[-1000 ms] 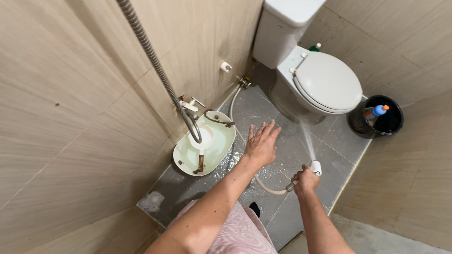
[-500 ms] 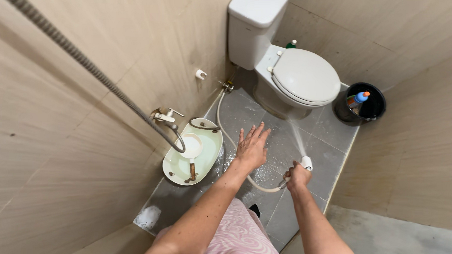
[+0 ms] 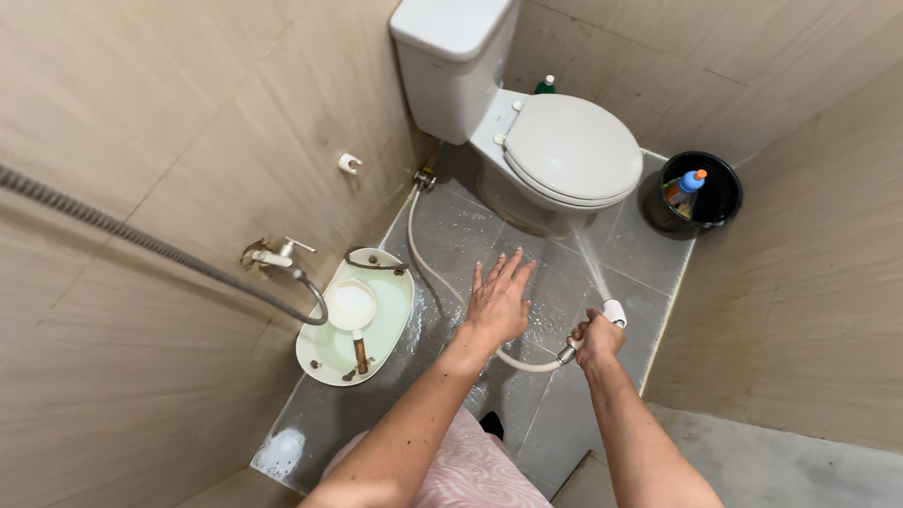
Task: The person sprays the base and tank of a toilet using a hand sprayer and moves a bucket containing cleaning supplies across the wet bathroom floor.
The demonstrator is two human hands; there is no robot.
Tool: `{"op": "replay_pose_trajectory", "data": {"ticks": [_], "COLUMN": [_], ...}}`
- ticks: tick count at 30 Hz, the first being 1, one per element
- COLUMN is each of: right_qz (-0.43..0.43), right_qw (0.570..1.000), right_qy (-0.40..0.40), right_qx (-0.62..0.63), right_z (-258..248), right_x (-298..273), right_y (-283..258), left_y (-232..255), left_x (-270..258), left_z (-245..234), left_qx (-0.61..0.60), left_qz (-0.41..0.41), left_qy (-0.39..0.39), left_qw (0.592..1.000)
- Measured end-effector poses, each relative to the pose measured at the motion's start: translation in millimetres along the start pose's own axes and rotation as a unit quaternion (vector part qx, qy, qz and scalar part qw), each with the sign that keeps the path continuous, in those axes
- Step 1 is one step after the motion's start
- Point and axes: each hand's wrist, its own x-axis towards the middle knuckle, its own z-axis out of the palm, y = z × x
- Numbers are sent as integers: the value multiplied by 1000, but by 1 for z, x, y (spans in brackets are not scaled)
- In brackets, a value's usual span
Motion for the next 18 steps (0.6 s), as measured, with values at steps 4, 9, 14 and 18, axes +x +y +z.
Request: {"op": "replay_pose_trajectory", "data": {"ticks": [4, 9, 14, 18], "right_qz": [3, 22, 34, 48], "right_qw": [1000, 1000, 999, 999], "right_qy": [3, 1, 3, 3], "right_qx": [-19, 16, 2, 11], "right_z": [-4, -10, -7, -8], "right_x": [11, 33, 47, 58], "right_y": [-6, -21, -36, -46], "left_y": [20, 41, 56, 67], "left_x": [16, 37, 51, 63], "left_z": [12, 20, 31, 37], "left_qx": [-3, -9, -5, -8], "left_qz": [-3, -7, -11, -21], "left_qy": [-10, -19, -21, -32], "left_qw": [1000, 1000, 1000, 999]}}
